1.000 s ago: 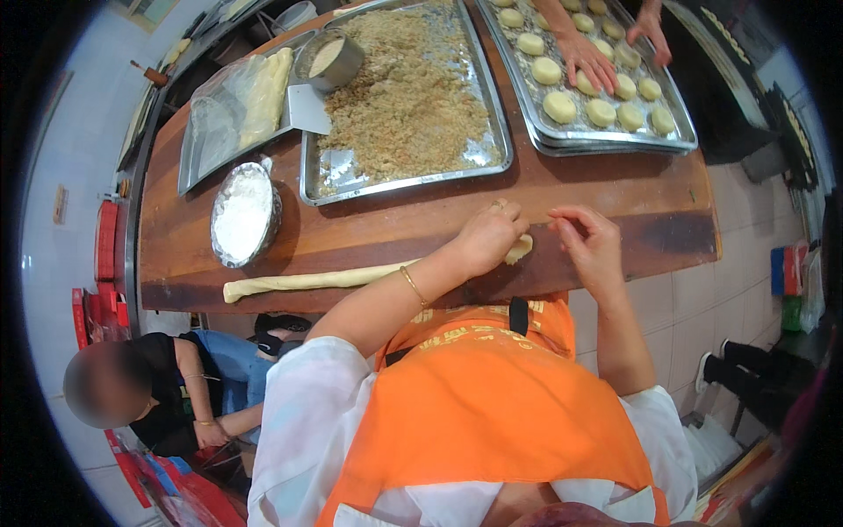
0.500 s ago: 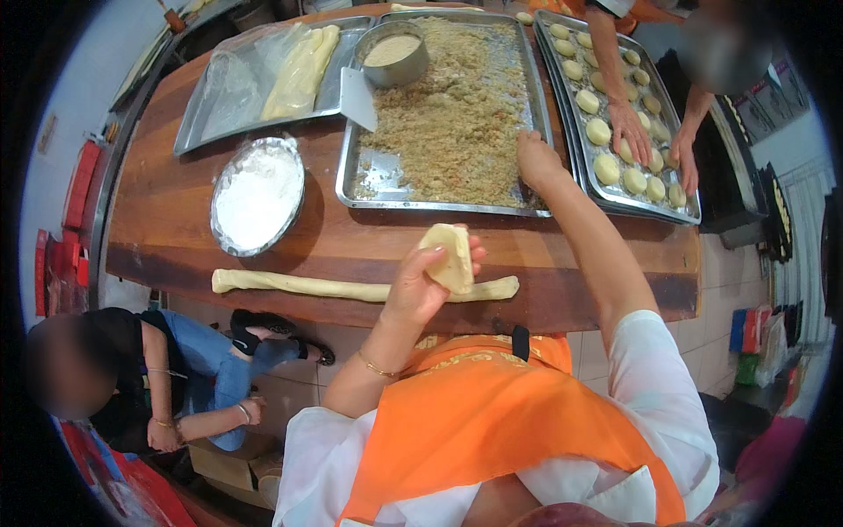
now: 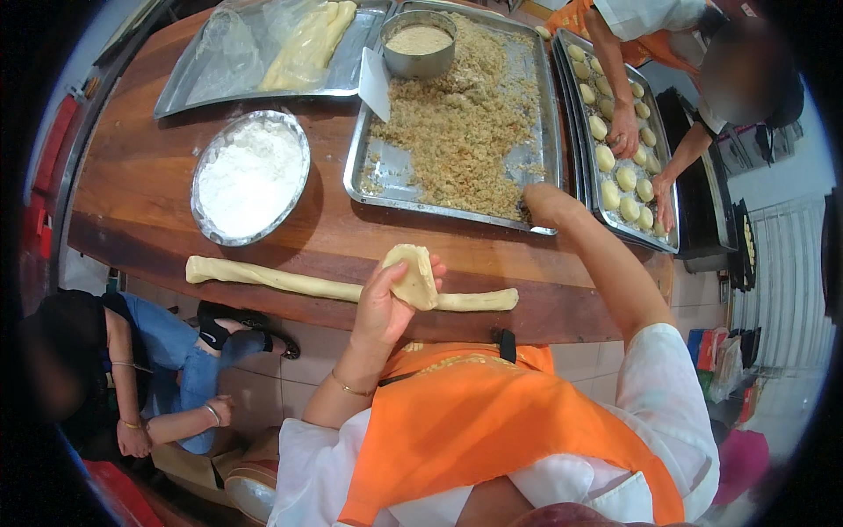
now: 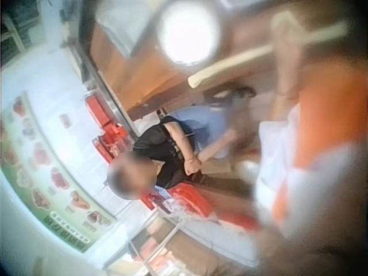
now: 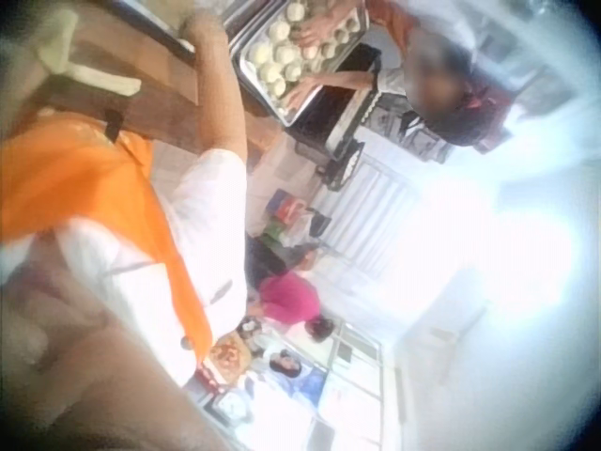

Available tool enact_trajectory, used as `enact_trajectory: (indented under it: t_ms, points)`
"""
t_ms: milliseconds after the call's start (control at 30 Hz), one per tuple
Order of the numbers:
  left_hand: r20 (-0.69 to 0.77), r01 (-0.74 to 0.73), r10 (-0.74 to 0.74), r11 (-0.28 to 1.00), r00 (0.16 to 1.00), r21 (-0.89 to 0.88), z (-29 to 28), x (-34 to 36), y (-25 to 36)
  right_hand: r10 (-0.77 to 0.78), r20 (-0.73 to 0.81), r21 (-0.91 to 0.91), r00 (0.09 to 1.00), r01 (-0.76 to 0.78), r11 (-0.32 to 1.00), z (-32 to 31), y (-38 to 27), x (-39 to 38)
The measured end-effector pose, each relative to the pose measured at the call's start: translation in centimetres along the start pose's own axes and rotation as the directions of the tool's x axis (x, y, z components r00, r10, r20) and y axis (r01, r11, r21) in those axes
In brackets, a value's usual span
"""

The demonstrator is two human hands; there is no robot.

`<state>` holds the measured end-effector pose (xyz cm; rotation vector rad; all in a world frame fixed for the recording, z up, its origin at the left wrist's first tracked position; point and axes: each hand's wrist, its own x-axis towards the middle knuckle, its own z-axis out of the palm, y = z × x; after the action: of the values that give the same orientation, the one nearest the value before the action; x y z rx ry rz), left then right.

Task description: The person fills pieces of dough with a crumble mixture, pinches the dough closed, and rolls it into spheres by hand before placing them on a baking tray.

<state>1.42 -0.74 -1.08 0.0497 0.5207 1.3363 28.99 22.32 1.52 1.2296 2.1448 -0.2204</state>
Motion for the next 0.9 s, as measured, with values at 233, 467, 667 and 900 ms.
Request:
enact_trajectory:
  t_ms: [233, 467, 667, 900]
  points:
    - [-0.01, -0.028, 0.029, 0.999, 1.0, 0.032, 0.4, 0.4, -0.3, 0.06, -0.257, 0.441, 0.965, 0.062, 0.895, -3.5, -1.1, 2.7]
    - [-0.014, -0.008, 0.009, 0.998, 1.0, 0.056, 1.0, -0.2, -0.4, -0.005, -0.579, -0.118, 0.815, -0.078, 0.99, -3.9, 6.2, 8.7]
    - [-0.04, -0.006, 0.008, 0.998, 0.999, 0.06, 0.5, -0.6, -0.8, -0.248, -0.503, -0.364, 0.828, 0.057, 0.93, -0.8, 4.9, 4.0]
    - [-0.034, -0.013, 0.015, 0.999, 0.999, 0.049, 1.4, -0.6, -0.8, -0.209, -0.045, -0.183, 0.977, 0.198, 0.963, -1.6, 1.1, -1.4]
